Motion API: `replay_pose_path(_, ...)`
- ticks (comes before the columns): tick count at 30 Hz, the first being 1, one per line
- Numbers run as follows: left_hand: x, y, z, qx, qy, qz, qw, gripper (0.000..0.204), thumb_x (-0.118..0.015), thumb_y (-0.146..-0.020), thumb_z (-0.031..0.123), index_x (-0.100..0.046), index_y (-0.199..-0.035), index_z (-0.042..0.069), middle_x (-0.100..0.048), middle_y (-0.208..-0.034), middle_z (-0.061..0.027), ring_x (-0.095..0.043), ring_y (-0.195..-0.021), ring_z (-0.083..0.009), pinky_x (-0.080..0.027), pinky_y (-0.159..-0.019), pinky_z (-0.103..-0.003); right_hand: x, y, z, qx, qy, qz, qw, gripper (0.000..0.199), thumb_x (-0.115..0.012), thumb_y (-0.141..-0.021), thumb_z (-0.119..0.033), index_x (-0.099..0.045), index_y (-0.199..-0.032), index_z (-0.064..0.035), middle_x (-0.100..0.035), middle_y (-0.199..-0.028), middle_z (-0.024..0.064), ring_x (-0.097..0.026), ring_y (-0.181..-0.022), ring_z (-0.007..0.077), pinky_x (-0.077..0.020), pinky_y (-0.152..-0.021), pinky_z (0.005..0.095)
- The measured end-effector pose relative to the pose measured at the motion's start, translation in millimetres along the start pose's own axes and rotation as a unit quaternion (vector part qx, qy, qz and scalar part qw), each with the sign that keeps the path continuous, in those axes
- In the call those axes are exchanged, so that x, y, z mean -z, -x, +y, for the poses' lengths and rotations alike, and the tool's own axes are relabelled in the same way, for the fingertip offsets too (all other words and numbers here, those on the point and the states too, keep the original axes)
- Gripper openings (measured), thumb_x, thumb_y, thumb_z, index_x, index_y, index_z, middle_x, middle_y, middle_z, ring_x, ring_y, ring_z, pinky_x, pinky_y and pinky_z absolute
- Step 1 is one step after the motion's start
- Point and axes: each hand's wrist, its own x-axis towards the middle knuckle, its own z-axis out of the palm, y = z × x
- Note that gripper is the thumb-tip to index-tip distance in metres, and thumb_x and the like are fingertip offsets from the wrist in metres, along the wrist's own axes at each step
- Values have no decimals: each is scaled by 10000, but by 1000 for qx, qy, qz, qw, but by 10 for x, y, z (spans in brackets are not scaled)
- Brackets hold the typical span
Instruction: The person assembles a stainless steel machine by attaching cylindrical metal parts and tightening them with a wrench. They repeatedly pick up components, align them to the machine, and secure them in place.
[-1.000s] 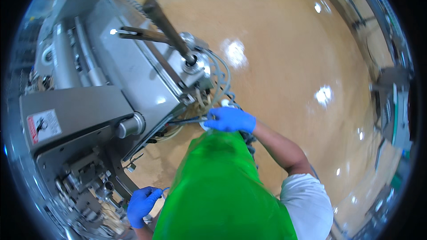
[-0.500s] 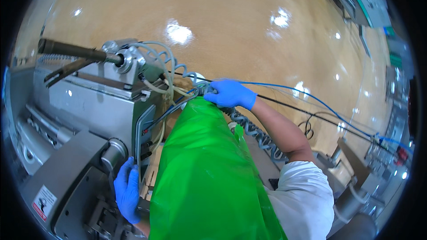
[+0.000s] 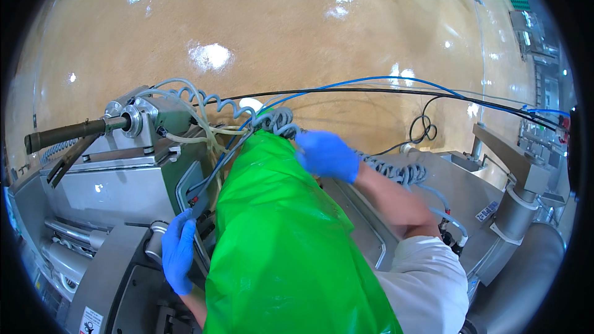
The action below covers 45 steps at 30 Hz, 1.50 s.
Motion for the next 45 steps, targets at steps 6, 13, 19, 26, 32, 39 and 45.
replay_pose_path(6, -700, 88, -588, 42, 148, 54, 987, 390, -482, -968, 268, -545, -1219, -23, -588, -1176, -138, -545, -1069, -217, -402, -944, -322, -386, 464, 39, -239, -399, -108, 879, 472, -471, -897, -419, -534, -1227, -88, -642, -1043, 109, -631, -835, 278, -503, -672, 408)
replay_pose_path(13, -1583, -4, -1991, 142, 343, 99, 923, 434, -439, -972, 286, -500, -1273, -20, -547, -1255, -170, -499, -1176, -233, -367, -996, -350, -485, 787, 91, -306, -666, -146, 664, 448, -476, -899, -420, -542, -1184, -80, -635, -1013, 90, -612, -832, 234, -492, -686, 383)
replay_pose_path(19, -1960, 154, -2239, 189, 384, 180, 886, 429, -441, -966, 267, -500, -1275, -26, -541, -1267, -174, -495, -1188, -239, -362, -1009, -350, -585, 442, 279, -282, -582, -174, 742, 417, -485, -894, -408, -564, -1119, -65, -634, -967, 98, -599, -817, 232, -483, -682, 386)
replay_pose_path(26, -2030, 99, -2364, 246, 401, 219, 855, 425, -443, -959, 245, -500, -1276, -32, -534, -1282, -178, -490, -1203, -245, -357, -1023, -349, -569, -139, 316, -272, -485, -181, 811, 390, -495, -889, -394, -589, -1042, -48, -631, -912, 106, -584, -801, 229, -472, -677, 389)
replay_pose_path(32, -2095, 34, -2331, 242, 431, 243, 834, 422, -445, -953, 226, -500, -1278, -38, -528, -1295, -181, -487, -1215, -251, -352, -1036, -349, -460, -231, 352, -270, -382, -198, 861, 377, -504, -884, -383, -611, -977, -34, -630, -866, 114, -571, -786, 227, -463, -673, 392)
replay_pose_path(39, -1220, -250, -1186, -39, 385, 189, 903, 395, -446, -951, 190, -521, -1254, -52, -525, -1309, -176, -468, -1243, -246, -333, -1057, -333, 538, -533, -422, -32, -208, 15, 978, 464, -517, -915, -359, -553, -1173, 25, -644, -1009, 179, -600, -917, 240, -453, -838, 346)
replay_pose_path(45, -82, -389, 246, -214, 440, 202, 848, 465, -490, -956, 238, -430, -1333, -27, -461, -1364, -153, -478, -1214, -241, -371, -1039, -363, 1037, -1372, -1167, 55, -345, -44, 936, 419, -532, -929, -335, -544, -1216, -29, -623, -998, 74, -572, -855, 133, -476, -775, 269)
